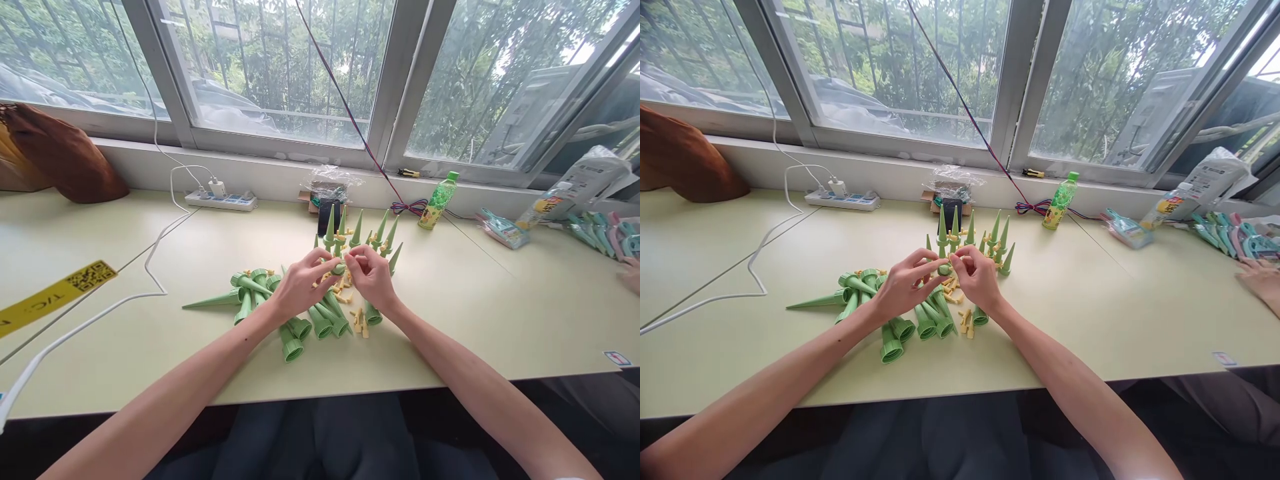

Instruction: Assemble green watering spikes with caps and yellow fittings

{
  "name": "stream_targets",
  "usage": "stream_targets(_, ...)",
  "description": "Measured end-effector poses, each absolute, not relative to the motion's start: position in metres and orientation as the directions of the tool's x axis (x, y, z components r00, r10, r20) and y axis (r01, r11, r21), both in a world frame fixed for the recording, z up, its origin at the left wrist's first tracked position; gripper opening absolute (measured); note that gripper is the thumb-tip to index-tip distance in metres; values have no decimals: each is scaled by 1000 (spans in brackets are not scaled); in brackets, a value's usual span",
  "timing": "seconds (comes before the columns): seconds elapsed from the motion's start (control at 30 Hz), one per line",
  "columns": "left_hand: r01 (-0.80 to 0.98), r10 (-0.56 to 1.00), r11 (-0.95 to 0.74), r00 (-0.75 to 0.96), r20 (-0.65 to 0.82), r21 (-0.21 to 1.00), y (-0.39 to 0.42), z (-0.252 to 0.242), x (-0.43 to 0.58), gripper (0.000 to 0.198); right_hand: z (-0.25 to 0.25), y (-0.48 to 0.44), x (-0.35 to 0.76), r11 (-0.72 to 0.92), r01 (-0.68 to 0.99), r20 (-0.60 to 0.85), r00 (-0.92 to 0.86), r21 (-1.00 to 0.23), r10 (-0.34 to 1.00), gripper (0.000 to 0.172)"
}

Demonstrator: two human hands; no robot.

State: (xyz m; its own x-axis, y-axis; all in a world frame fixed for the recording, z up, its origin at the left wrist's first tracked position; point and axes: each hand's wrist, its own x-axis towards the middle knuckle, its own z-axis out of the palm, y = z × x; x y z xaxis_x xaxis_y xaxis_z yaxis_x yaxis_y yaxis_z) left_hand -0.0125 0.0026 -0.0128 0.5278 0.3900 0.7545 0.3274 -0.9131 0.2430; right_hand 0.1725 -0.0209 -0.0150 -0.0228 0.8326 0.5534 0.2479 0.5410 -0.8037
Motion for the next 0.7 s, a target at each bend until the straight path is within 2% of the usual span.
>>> stream_targets(0.17,406,352,-906,560,750,122,5,-13,-16,26,-17,-19,170,448,76,446,-41,-891,894,32)
stream_targets(0.27,435,381,-890,552,742,133,4,-12,-14,25,-17,-19,168,438,41,436,-45,-898,899,32)
stream_targets(0.33,430,449,-873,519,727,232,1,-10,-11,26,-18,-18,168,462,61,461,-27,-885,887,30)
stream_targets(0.5,351,670,-742,394,629,571,-7,-2,-3,30,-18,-16,172,526,182,538,24,-831,842,27)
stream_targets(0.6,253,804,-579,336,491,775,-9,3,-2,29,-18,-16,175,560,258,586,31,-787,809,25)
stream_targets(0.7,175,887,-362,366,281,916,-9,9,-3,39,-18,-16,176,591,309,627,20,-745,779,23)
